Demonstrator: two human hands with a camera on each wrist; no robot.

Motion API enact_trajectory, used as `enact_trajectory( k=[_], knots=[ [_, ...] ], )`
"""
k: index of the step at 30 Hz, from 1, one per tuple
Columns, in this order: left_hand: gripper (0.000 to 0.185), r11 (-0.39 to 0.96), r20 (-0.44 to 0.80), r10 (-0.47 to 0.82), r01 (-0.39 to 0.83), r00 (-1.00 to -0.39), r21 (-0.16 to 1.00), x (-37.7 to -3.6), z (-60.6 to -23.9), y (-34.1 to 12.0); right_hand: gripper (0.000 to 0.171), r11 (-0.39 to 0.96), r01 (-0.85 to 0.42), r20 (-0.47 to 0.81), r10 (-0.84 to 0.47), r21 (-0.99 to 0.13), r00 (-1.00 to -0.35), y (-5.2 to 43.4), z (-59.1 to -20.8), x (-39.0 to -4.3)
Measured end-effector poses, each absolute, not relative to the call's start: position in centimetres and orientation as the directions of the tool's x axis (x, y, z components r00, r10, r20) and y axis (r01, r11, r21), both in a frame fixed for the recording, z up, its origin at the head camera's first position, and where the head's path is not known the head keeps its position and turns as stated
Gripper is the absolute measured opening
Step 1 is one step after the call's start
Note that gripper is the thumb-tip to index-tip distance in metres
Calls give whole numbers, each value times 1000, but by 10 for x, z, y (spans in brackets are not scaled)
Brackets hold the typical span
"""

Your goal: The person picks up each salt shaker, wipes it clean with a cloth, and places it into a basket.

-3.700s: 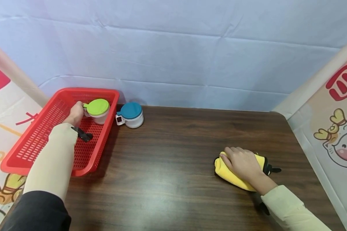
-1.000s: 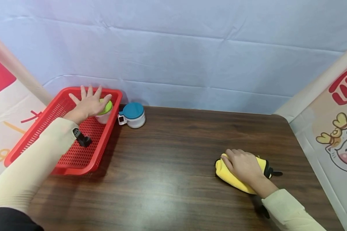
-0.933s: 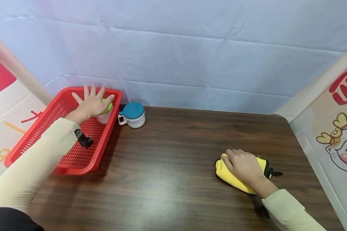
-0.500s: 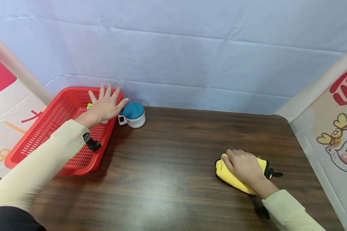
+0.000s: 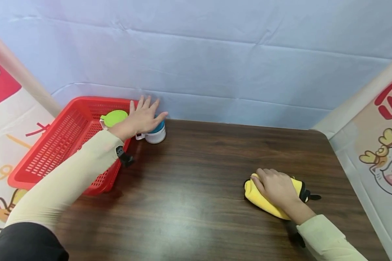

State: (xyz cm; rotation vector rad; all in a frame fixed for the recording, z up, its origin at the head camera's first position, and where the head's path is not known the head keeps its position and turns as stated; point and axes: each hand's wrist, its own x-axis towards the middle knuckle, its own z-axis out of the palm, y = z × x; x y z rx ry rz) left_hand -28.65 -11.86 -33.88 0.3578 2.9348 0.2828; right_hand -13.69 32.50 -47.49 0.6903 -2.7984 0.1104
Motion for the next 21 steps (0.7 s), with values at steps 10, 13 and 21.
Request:
enact_trajectory(
  k=[10, 13, 21],
  knots=[
    [77, 941, -141, 281, 244, -949, 235, -283, -339, -81, 31, 883, -469, 269, -451, -5, -851, 325, -474, -138],
    [77, 937, -151, 270, 224, -951, 268, -283, -341, -67, 32, 881, -472, 274, -453, -3, -848, 325, -474, -138],
    [77, 887, -45, 178, 141, -983, 439, -271, -360, -38, 33, 886, -464, 272, -443, -14, -854, 326, -475, -138]
  ],
)
